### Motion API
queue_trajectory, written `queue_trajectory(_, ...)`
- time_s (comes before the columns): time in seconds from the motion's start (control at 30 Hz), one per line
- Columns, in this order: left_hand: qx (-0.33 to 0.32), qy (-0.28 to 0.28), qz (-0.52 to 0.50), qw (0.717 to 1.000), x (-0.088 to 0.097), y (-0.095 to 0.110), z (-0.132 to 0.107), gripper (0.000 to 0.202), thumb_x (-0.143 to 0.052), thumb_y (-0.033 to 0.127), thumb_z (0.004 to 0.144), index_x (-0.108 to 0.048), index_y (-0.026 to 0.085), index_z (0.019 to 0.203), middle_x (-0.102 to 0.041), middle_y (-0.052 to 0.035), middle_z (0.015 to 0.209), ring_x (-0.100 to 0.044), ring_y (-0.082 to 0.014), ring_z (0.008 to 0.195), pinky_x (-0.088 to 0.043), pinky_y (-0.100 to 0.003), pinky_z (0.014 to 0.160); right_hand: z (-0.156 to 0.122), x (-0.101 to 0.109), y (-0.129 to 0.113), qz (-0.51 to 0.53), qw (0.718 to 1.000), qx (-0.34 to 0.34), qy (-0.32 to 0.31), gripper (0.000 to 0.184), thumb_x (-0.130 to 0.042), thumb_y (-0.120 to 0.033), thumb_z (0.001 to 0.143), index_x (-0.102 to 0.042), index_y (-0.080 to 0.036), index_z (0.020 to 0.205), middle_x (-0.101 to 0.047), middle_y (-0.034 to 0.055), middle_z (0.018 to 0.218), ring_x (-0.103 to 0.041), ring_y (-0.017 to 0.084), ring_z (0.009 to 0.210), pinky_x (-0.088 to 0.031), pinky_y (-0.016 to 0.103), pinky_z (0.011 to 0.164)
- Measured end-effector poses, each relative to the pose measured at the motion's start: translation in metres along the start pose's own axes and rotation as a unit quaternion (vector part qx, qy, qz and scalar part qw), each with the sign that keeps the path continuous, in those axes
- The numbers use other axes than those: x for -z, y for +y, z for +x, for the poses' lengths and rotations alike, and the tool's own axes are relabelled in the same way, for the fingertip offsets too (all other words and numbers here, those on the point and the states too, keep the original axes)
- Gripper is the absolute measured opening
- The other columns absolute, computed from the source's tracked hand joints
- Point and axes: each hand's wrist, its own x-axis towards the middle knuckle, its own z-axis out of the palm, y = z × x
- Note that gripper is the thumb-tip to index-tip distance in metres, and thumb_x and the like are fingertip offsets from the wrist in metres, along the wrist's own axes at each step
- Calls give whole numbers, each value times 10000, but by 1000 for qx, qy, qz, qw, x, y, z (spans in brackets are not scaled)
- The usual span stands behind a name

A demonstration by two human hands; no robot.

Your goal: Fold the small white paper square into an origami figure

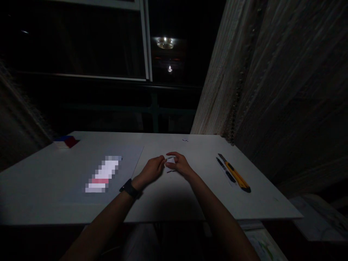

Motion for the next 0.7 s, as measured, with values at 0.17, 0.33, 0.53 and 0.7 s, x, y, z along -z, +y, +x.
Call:
queue_trajectory(0.17, -2, -8, 1, 1000, 0, 0, 0, 248, -300, 282, 874, -512, 179, 796, -588, -40, 723, -521, -136, 638, -329, -233, 581, -1, 0, -3, -16, 1000, -16, 9, 513, -755, -252, 473, -560, -143, 934, -567, -40, 563, -493, 83, 476, -375, 217, 478)
queue_trajectory(0.33, 11, -18, -41, 999, 2, 2, 1, 292, -280, 320, 875, -520, 177, 794, -584, -33, 714, -517, -133, 638, -329, -234, 576, -3, -4, -5, -40, 999, -4, 28, 483, -759, -243, 457, -568, -136, 887, -509, -68, 496, -439, 65, 424, -340, 197, 423)
queue_trajectory(0.53, 43, -11, -62, 997, 4, 6, 1, 339, -296, 395, 856, -533, 170, 765, -567, -22, 663, -507, -136, 616, -317, -240, 556, -3, -6, -2, -32, 999, -3, 37, 462, -748, -250, 467, -553, -150, 874, -471, -85, 453, -408, 60, 392, -312, 188, 395)
queue_trajectory(0.7, 50, -12, -82, 995, 4, 4, 2, 294, -331, 352, 844, -537, 171, 739, -566, -12, 650, -498, -129, 608, -312, -233, 550, -2, -7, 0, -36, 999, 5, 14, 474, -738, -263, 490, -550, -152, 910, -517, -64, 514, -437, 64, 428, -343, 195, 424)
